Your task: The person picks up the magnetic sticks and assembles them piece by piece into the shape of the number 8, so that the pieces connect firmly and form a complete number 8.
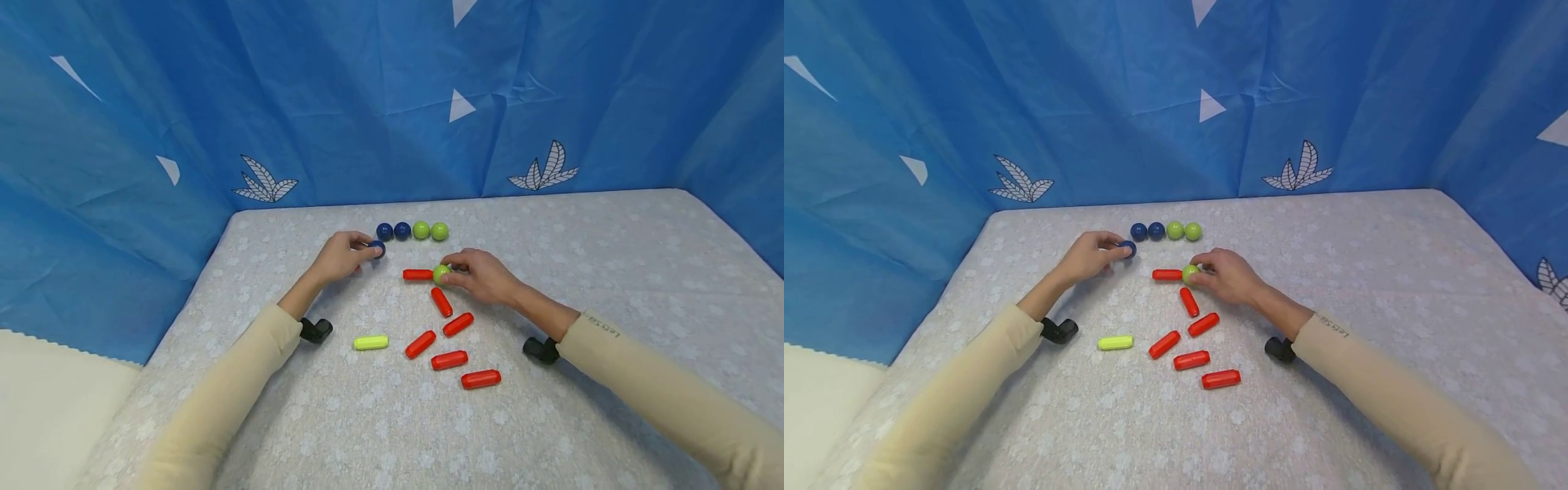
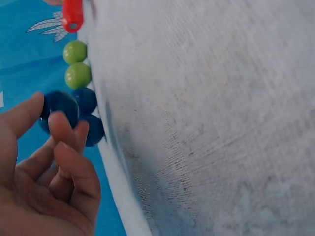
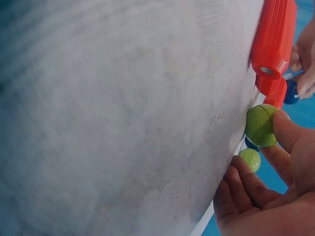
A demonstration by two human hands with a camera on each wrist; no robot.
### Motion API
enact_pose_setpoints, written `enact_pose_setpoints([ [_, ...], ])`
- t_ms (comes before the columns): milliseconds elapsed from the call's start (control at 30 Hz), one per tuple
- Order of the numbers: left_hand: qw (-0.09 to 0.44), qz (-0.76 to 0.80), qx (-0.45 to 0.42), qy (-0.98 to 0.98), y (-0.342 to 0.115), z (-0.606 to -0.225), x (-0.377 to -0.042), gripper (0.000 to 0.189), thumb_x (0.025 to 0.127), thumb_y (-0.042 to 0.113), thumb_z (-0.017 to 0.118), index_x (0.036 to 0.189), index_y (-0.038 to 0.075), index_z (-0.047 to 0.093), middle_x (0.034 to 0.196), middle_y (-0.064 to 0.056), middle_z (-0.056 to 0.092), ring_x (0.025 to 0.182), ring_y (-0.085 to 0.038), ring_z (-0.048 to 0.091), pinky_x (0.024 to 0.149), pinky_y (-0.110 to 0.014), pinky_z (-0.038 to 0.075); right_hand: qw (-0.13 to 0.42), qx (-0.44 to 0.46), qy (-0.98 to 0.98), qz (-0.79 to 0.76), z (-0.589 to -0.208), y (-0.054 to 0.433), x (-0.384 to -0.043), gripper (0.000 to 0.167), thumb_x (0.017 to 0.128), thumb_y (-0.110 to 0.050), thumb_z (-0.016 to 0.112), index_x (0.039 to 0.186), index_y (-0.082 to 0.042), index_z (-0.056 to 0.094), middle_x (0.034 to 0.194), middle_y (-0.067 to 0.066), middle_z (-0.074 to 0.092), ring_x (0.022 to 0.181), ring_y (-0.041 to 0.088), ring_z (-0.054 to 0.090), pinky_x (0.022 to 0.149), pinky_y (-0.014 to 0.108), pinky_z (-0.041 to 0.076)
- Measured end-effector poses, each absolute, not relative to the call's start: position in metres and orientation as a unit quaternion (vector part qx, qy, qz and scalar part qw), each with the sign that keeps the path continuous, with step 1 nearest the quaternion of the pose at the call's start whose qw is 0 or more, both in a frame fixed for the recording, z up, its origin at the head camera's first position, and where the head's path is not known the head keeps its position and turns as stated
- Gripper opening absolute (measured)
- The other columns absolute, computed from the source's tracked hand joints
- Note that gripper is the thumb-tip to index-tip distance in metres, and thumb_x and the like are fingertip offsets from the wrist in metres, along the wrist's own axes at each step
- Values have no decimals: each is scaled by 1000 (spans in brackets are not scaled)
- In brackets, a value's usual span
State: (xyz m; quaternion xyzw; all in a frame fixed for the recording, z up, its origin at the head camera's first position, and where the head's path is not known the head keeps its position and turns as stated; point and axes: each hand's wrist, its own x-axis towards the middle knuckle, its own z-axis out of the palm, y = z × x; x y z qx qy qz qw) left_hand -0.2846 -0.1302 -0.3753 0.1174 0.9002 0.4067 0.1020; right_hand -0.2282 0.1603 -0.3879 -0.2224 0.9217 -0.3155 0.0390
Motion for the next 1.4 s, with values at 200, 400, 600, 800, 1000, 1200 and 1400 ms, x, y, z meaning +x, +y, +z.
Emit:
enact_pose_setpoints([
  [200,145,431,138,880,-133,-373,-273,44,92,36,72,124,6,63,107,-10,68,68,-27,64,62,-35,48,38,-225,921,-314,-387,161,-227,34,93,-21,71,122,-3,68,100,8,64,89,25,54,80,40,46],
  [400,183,441,169,862,-128,-376,-262,39,92,29,73,122,5,63,103,-10,68,67,-26,65,64,-35,49,34,-227,921,-315,-386,162,-226,34,94,-21,70,123,-2,67,99,8,64,87,25,53,79,39,45],
  [600,202,436,179,858,-121,-383,-257,36,92,26,73,120,4,64,100,-10,68,64,-24,66,60,-33,48,36,-226,921,-315,-388,161,-226,35,94,-22,70,123,-3,67,103,9,65,90,25,54,81,41,46],
  [800,190,428,184,864,-118,-384,-255,36,93,28,71,121,6,63,104,-11,65,64,-23,66,57,-31,47,39,-226,922,-312,-387,161,-226,35,94,-22,70,124,-3,67,104,10,65,92,26,55,83,43,47],
  [1000,174,401,193,879,-118,-385,-254,36,94,29,70,122,7,64,102,-10,63,64,-21,63,57,-30,45,40,-224,924,-309,-386,161,-225,35,94,-23,70,124,-4,67,104,10,64,91,26,54,82,42,46],
  [1200,175,381,205,885,-118,-386,-255,40,96,30,67,128,6,62,103,-10,63,65,-21,60,59,-31,45,40,-222,927,-301,-387,161,-225,36,95,-25,69,123,-4,67,105,10,64,93,26,55,83,43,46],
  [1400,176,383,203,884,-118,-387,-255,40,96,30,67,128,6,62,103,-10,62,65,-21,60,60,-31,46,41,-218,927,-302,-386,161,-225,36,94,-25,69,123,-4,67,106,11,64,95,27,56,85,44,47],
])
